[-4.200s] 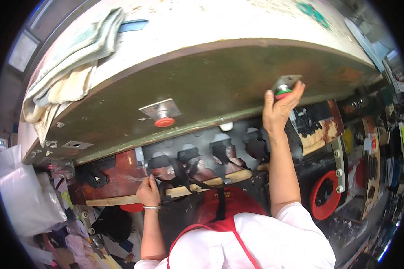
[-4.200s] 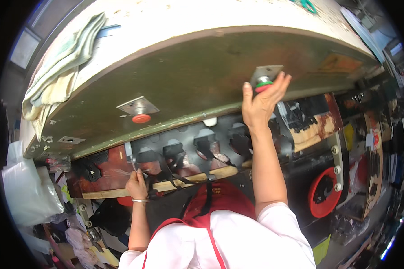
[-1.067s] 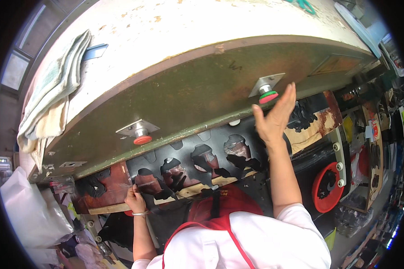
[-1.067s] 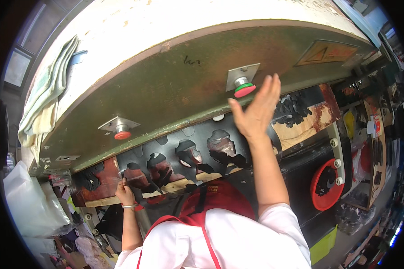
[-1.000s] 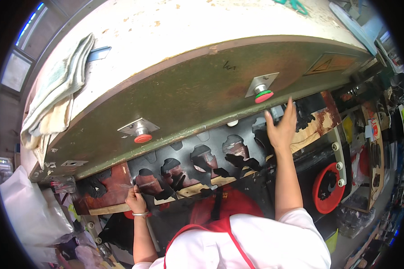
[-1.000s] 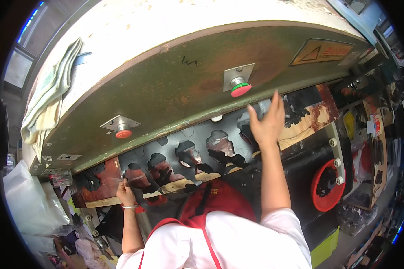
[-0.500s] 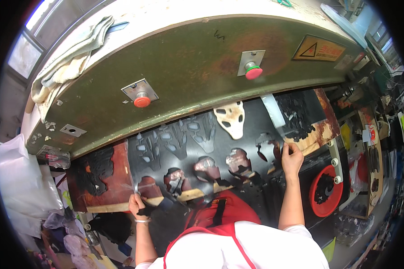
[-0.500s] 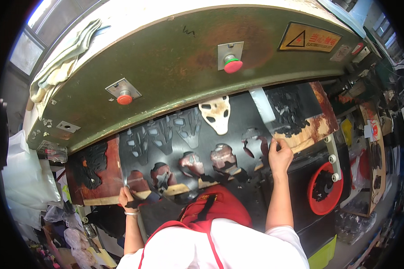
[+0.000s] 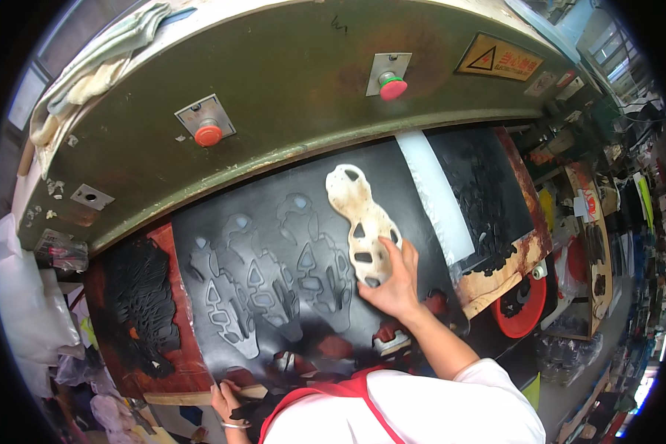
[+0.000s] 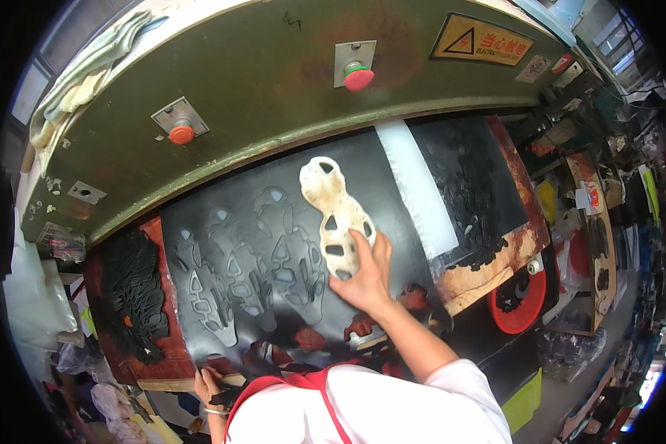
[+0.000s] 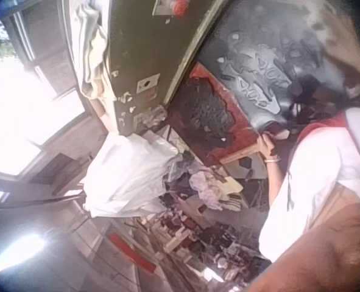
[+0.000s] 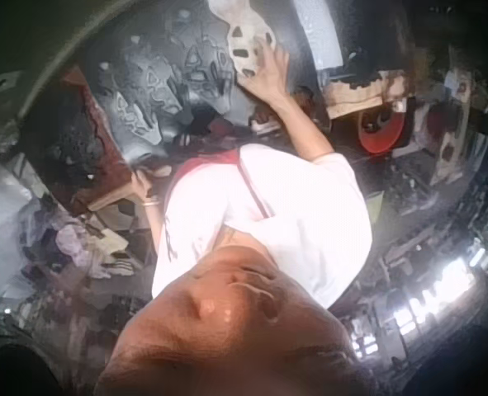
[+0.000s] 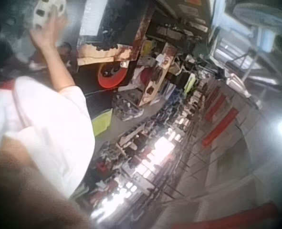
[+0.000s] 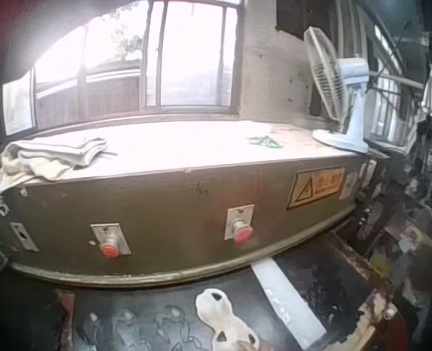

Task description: The person operates a die-cutting machine to cut shapes from black material sheets. They place a sheet, position a white template, press the machine button, then remove and separate the cut pieces, repeating the cycle.

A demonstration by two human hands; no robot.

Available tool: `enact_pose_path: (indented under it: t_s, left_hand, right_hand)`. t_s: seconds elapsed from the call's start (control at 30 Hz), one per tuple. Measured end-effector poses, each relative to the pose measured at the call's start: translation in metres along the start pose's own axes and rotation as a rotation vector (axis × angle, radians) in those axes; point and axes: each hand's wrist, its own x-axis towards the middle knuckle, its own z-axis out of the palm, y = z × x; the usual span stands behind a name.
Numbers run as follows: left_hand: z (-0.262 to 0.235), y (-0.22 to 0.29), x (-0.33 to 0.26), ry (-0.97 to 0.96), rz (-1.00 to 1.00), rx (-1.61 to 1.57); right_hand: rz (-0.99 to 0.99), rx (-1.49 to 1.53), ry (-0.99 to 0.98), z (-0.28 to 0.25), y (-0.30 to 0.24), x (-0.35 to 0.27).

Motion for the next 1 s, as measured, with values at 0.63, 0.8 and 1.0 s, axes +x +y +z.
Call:
enact_pose_path:
  t_s: [0.63, 0.8, 1.0]
  left_hand:
    - [0.005, -0.037, -0.022, 0.016, 0.033, 0.17]
    - [-0.003, -0.037, -0.028, -0.028, 0.223, 0.267]
    - [-0.009, -0.04, -0.039, -0.039, 0.286, 0.274]
  right_hand:
    - [0.153, 0.461, 0.27, -0.139, 0.049, -0.024]
    - [0.246, 0.565, 0.093, -0.1, 0.058, -0.012]
    - [0.01, 0.078, -0.011, -0.043, 0.059, 0.044]
